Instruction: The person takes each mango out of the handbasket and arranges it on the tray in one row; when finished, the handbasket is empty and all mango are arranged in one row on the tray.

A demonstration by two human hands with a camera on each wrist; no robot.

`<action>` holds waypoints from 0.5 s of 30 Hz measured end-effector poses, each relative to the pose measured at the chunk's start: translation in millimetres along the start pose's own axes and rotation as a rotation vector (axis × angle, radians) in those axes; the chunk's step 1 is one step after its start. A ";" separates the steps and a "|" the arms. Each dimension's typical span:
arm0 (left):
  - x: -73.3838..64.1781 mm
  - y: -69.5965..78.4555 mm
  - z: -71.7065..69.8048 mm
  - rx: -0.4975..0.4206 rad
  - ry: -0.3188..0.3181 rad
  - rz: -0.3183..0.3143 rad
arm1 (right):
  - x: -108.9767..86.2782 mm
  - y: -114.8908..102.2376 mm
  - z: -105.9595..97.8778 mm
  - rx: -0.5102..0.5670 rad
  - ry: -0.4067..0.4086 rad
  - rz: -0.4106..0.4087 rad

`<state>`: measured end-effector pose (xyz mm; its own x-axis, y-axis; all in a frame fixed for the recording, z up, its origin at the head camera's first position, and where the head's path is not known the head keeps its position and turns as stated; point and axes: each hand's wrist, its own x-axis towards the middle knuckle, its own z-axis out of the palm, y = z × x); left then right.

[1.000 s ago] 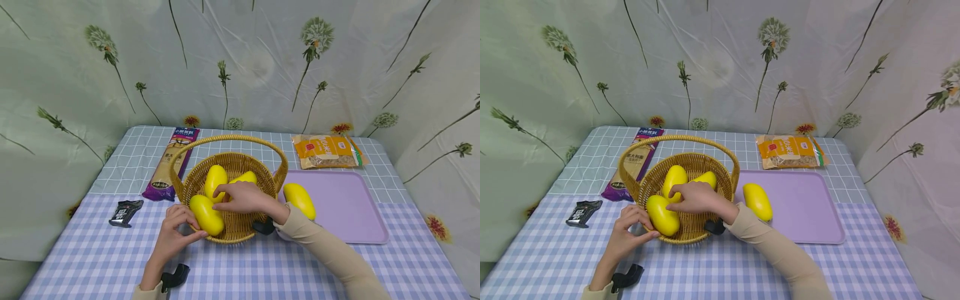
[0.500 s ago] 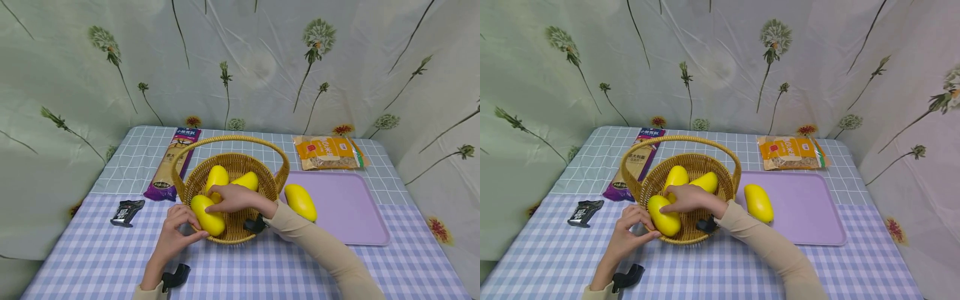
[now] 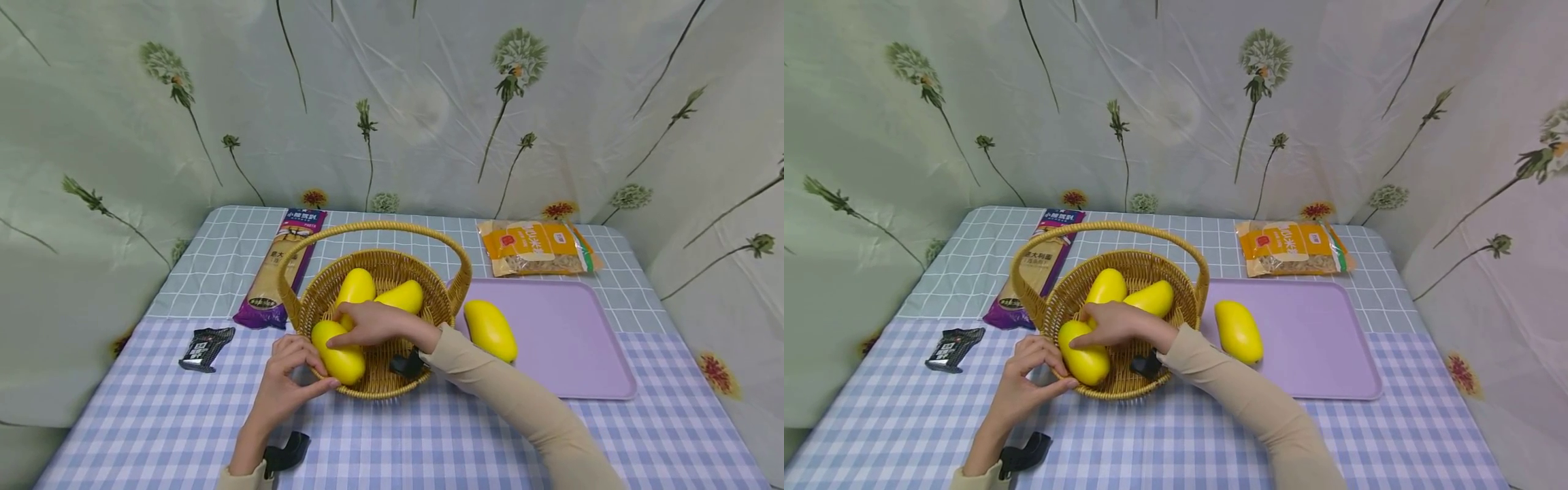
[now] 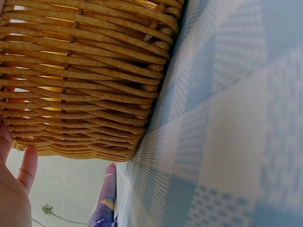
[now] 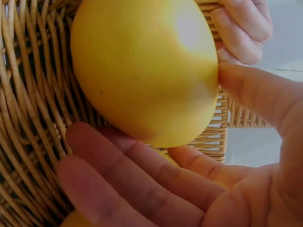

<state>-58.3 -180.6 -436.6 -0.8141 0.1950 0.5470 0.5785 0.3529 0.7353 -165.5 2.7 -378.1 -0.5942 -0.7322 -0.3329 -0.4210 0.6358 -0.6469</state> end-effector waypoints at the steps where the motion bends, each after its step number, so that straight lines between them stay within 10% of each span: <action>1: -0.1 0.6 0.1 -0.001 0.001 0.004 | 0.7 -0.1 0.2 0.006 -0.006 -0.001; 8: -8.9 -21.9 1.6 -0.005 0.006 0.031 | 7.0 2.2 3.1 0.052 -0.037 0.006; 15: -3.7 -11.4 1.2 -0.009 0.004 0.008 | 8.2 3.0 4.5 0.099 -0.052 0.023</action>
<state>-61.9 -184.3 -447.4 -0.8094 0.1940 0.5543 0.5853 0.3436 0.7344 -168.6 -2.5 -385.9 -0.5655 -0.7311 -0.3818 -0.3367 0.6272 -0.7024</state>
